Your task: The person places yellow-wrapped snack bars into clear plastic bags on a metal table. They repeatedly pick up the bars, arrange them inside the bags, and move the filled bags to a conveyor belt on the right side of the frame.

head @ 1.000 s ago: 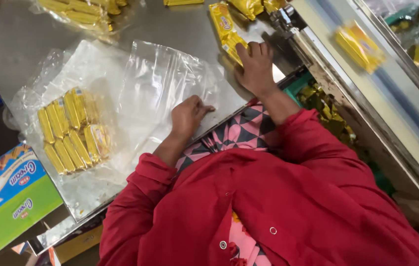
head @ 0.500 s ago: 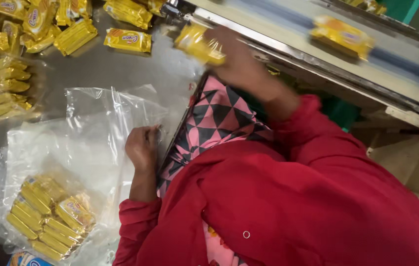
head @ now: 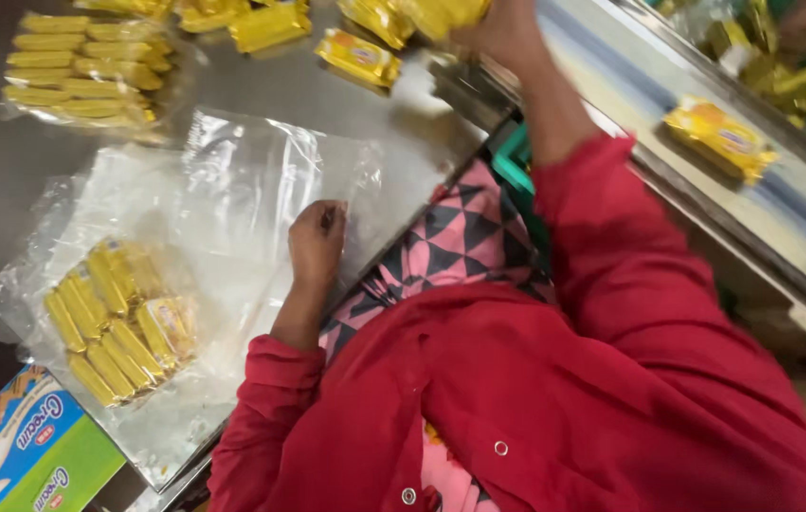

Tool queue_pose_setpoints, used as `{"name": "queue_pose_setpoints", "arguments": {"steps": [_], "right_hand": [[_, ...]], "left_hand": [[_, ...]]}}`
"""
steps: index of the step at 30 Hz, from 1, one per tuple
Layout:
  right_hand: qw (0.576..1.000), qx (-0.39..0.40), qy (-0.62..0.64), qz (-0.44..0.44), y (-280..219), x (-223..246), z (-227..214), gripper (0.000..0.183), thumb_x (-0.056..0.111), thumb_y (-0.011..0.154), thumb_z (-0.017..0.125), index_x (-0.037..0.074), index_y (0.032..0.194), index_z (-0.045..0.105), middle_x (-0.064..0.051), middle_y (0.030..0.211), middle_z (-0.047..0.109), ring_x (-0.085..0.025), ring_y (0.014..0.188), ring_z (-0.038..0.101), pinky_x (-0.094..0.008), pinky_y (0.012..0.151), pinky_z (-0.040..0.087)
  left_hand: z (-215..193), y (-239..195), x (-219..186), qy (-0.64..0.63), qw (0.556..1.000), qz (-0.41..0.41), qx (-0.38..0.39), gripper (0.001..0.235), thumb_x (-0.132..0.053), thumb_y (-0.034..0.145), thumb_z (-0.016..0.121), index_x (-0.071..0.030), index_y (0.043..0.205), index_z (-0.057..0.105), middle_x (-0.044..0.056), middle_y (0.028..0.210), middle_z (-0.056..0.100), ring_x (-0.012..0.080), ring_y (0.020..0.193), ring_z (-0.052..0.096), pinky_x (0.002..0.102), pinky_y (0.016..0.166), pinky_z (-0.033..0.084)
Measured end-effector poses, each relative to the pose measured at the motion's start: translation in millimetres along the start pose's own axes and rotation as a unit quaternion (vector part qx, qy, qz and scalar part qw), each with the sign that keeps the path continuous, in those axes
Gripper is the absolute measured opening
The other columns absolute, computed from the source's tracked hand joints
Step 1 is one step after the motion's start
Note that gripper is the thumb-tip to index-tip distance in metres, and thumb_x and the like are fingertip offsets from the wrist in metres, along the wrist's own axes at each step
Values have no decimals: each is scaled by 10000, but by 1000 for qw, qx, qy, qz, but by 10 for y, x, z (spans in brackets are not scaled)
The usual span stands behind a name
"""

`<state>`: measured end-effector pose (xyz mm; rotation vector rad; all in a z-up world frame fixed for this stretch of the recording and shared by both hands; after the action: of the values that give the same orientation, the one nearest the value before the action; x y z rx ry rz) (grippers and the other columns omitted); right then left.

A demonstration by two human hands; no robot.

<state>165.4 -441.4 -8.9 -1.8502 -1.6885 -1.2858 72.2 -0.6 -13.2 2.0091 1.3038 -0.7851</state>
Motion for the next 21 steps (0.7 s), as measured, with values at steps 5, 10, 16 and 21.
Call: {"name": "queue_pose_setpoints", "arguments": {"steps": [5,10,16,21], "right_hand": [[906,164,389,23,-1291,1130,1231,1235,-99,607,924,75,1635,263,-138,1635,313,-265,1518,332,-376,1245,308],[798,117,555,202,-1680,1459,1799,920,-68,698,815,87,1477,351,-124,1338,522,-245,1257,563,-401,1059,510],[872,133,457,111,-1757,1306,1917,884,-73,757,824,-5,1529,399,-138,1357,553,-243,1270,559,-389,1096,476],[709,333,594,183,-1587,1050,1403,886,-19,628,781,-59,1438,425,-163,1299,660,-281,1192,675,-406,1098,530]], "left_hand": [[204,1,381,-110,982,-151,37,334,-69,899,637,-29,1227,689,153,866,764,209,740,725,328,681,556],[340,30,813,-433,864,-251,46,402,22,783,616,-103,1165,630,140,953,773,211,779,743,322,654,576],[79,95,1070,-503,819,-272,-42,323,-34,915,680,5,1235,675,195,1046,708,212,794,674,325,704,578],[-266,-80,315,-18,999,-15,-22,638,-75,744,794,-16,1348,598,180,1306,614,259,848,686,348,709,574]]}}
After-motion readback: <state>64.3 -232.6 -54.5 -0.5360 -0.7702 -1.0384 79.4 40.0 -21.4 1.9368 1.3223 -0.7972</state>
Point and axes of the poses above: each hand's wrist, its own y-axis towards the middle knuckle, its own z-axis out of the palm, x = y × z, the point moved 3 cm from there along y, towards the middle knuckle
